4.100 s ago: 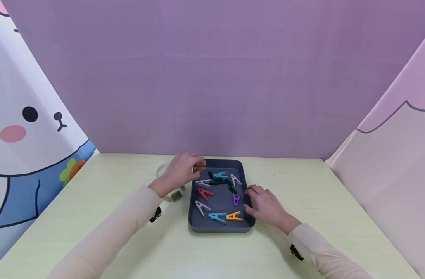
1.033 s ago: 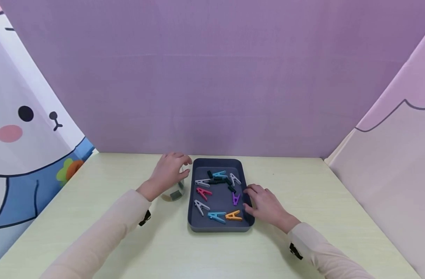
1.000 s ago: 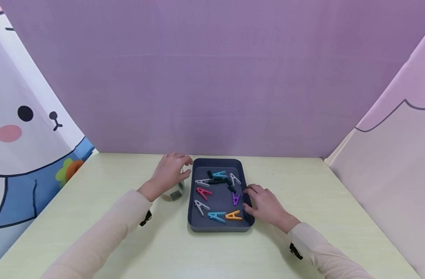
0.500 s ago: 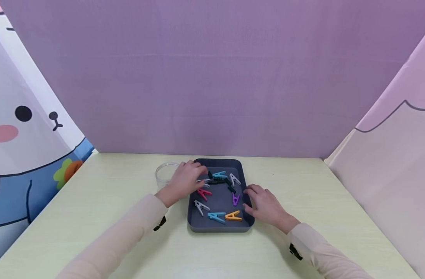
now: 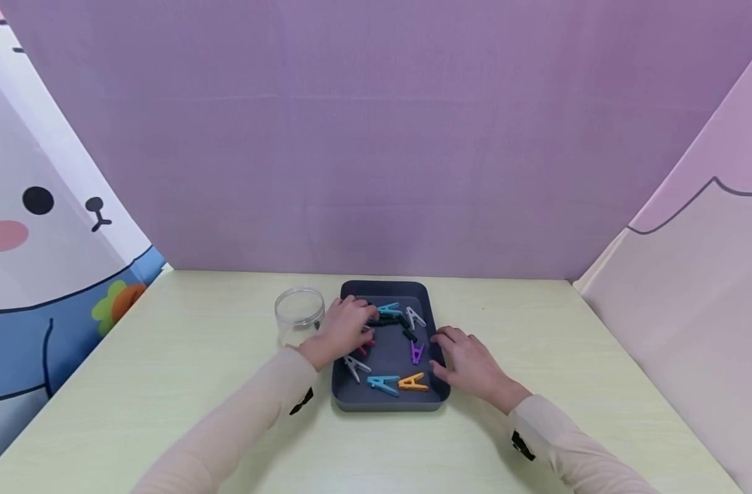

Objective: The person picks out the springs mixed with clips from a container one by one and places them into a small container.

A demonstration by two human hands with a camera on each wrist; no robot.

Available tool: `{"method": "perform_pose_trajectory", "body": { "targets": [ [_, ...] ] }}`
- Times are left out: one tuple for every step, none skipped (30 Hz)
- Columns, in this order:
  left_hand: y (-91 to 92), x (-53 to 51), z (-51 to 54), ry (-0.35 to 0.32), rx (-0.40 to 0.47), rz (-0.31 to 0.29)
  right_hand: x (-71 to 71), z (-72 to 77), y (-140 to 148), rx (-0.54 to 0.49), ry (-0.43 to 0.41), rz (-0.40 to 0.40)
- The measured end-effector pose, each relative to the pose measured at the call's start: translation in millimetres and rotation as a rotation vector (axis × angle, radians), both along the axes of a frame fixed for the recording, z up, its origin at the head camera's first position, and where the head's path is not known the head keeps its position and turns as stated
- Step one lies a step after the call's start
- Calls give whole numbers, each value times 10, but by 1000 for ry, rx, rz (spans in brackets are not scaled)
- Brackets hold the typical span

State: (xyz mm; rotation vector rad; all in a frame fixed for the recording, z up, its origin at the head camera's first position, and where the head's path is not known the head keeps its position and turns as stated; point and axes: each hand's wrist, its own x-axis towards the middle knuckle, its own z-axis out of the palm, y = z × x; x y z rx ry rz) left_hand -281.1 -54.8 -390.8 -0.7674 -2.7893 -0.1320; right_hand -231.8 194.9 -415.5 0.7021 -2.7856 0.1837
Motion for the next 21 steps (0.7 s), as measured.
{"method": "perform_pose_trajectory", "body": {
  "targets": [
    [12,-6,-11,-1,-7,6,0,0,2,-1,1,1],
    [23,-14,-23,-4,-12,11,1,0,3,-2,3,1],
    [34,-22,-35,-5,-14,16,2,0,4,-3,4,1],
    [44,-28,-44,-7,-16,20,3,0,5,-3,5,1],
    [52,-37,-56,-6,-13,23,2,-1,6,-3,5,2],
    [61,-47,-67,-8,-12,26,2,-1,7,-4,6,3],
    [67,-57,-77,-5,-10,27,2,-3,7,-4,8,4],
    [72,-68,-87,-2,-7,28,1,-4,7,-2,10,4],
    [77,-79,-96,0,-5,30,-1,-6,8,-2,11,5],
    [82,-86,-100,1,-1,30,-1,-6,8,-1,13,6],
    [86,-97,-107,3,0,31,-2,-7,8,0,14,6],
    [90,-107,-111,1,-2,34,-2,-8,9,0,16,6],
    [94,-116,-116,2,-1,36,-3,-10,10,1,17,7],
    [99,-126,-119,-3,-1,39,-4,-11,12,2,17,7],
    [104,-136,-123,-7,-4,43,-5,-12,13,3,18,7],
    [107,-145,-127,-11,-3,47,-5,-14,13,4,17,7],
    [109,-157,-134,-13,-6,53,-6,-16,14,4,17,7],
    [113,-166,-140,-20,-7,58,-6,-19,14,5,17,7],
    [116,-176,-146,-22,-7,64,-6,-20,15,7,17,7],
    [118,-187,-153,-26,-9,68,-6,-21,16,8,17,7],
    [120,-198,-158,-29,-9,73,-6,-22,16,8,17,7]
  ]
}}
